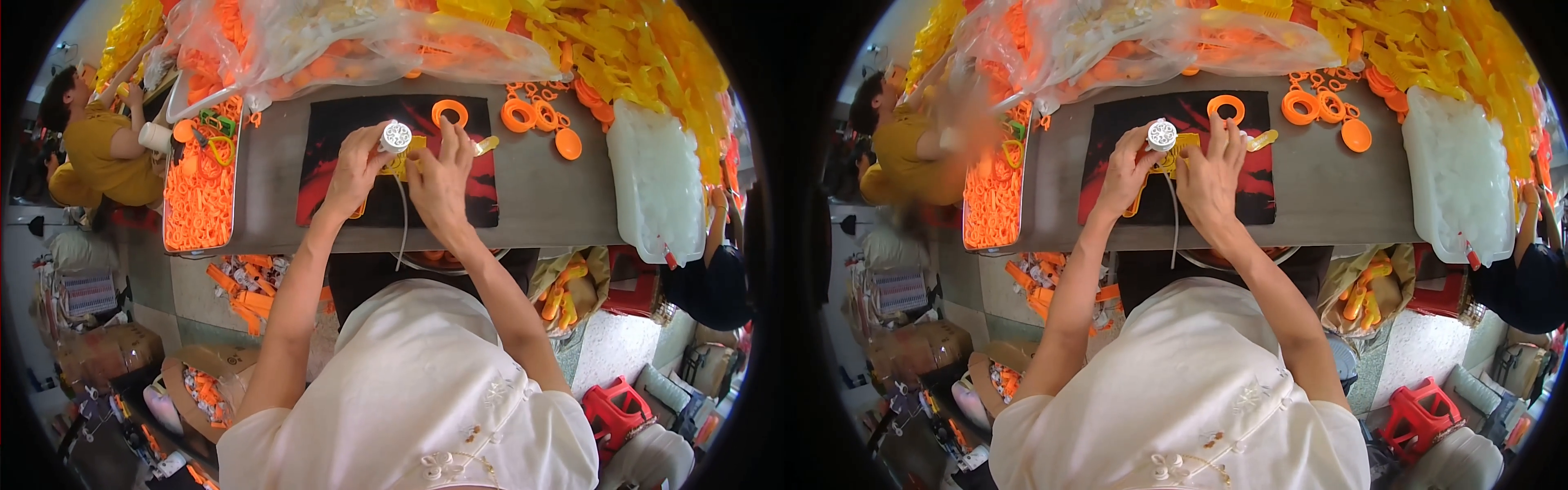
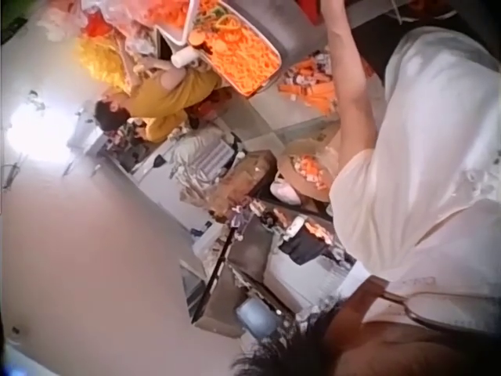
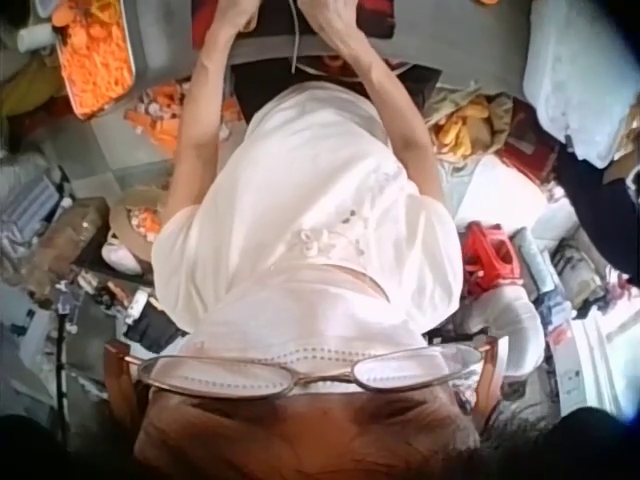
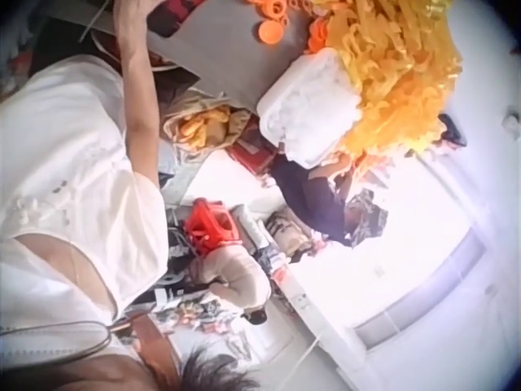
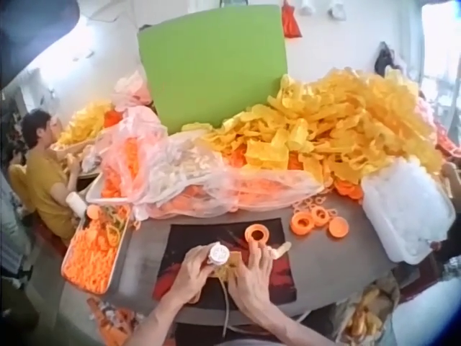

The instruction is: Assembling plastic components to create yellow and orange toy guns at a factory workstation.

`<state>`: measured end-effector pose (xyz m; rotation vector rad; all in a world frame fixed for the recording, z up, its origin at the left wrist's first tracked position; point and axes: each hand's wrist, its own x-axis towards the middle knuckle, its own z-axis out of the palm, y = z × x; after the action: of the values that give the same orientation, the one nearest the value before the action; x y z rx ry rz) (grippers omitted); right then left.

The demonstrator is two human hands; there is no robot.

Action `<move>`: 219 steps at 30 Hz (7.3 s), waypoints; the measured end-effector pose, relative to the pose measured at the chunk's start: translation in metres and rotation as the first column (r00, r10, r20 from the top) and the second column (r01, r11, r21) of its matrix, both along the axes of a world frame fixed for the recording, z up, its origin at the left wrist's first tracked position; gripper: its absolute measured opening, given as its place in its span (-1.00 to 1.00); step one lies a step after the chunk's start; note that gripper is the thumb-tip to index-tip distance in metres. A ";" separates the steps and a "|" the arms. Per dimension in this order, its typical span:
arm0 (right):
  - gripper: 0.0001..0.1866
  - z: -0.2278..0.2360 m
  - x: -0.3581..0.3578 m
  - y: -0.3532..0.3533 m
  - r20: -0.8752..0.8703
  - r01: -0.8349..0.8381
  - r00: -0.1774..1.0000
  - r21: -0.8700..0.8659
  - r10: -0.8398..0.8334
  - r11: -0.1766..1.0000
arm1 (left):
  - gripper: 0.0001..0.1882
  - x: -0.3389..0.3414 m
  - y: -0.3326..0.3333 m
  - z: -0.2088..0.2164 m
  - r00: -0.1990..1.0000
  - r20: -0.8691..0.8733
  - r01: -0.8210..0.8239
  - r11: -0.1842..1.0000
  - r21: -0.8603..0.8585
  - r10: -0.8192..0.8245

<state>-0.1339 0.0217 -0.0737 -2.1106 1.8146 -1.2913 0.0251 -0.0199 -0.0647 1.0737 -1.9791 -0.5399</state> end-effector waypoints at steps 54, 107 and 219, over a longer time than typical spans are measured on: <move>-0.54 -0.004 0.002 0.001 0.320 -0.324 0.926 0.411 0.198 0.852 | -0.56 0.002 0.001 0.000 1.000 -0.025 0.016 1.000 -0.024 -0.017; -0.10 0.018 -0.019 -0.011 0.514 -0.516 0.763 0.122 0.391 0.848 | -0.56 0.009 -0.003 0.058 0.925 0.317 0.206 0.978 0.038 -0.208; -0.57 -0.016 0.033 -0.021 0.017 -0.229 0.973 -0.055 0.230 0.972 | -0.63 0.021 0.031 0.015 0.871 0.385 -0.193 0.934 -0.301 0.304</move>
<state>-0.1005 0.0003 -0.0894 -2.2426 1.4883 -1.3121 0.0464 0.0113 -0.0493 1.3411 -2.1556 0.1051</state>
